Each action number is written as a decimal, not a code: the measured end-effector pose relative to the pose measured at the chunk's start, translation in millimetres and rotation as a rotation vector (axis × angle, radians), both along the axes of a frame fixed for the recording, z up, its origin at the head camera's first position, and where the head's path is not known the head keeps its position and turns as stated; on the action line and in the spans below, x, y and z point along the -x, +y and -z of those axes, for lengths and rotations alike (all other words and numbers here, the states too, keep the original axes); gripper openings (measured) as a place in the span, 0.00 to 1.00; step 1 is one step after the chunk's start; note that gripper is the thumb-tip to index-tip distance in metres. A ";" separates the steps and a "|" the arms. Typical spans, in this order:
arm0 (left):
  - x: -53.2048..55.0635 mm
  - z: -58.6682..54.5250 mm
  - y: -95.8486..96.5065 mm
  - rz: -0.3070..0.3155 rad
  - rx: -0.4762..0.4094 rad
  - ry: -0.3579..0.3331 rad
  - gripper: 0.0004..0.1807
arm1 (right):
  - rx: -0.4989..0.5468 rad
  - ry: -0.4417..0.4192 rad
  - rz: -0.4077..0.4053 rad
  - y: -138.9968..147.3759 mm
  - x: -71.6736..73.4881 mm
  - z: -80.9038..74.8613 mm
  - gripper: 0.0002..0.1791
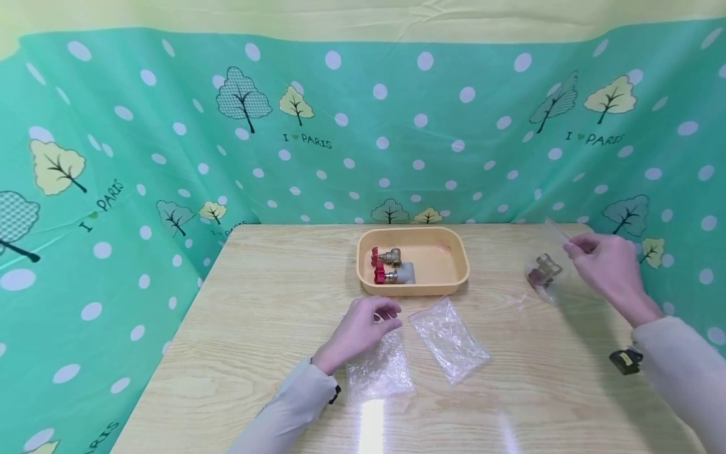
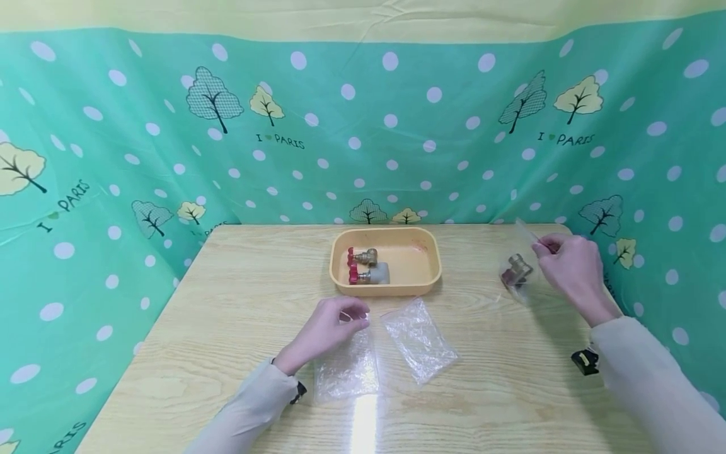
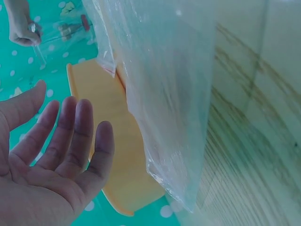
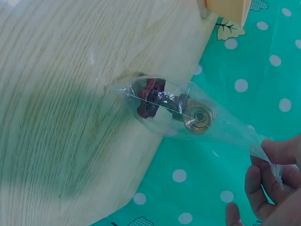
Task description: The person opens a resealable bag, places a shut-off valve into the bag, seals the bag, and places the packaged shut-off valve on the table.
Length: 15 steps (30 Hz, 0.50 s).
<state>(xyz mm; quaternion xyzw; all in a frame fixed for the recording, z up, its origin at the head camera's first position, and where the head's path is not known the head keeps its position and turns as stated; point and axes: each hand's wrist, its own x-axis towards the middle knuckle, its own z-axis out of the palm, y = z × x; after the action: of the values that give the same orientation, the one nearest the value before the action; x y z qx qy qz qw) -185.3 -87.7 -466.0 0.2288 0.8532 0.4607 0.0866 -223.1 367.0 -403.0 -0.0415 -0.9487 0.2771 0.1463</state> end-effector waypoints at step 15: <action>1.9 0.3 1.7 -0.006 -0.003 -0.005 0.12 | -0.007 -0.003 0.029 7.1 4.7 3.8 0.19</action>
<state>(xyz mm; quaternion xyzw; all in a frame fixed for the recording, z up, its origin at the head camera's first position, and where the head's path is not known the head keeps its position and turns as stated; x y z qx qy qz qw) -187.2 -85.9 -466.3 0.2254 0.8528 0.4630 0.0871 -227.8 374.1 -406.8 -0.0552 -0.9492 0.2715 0.1492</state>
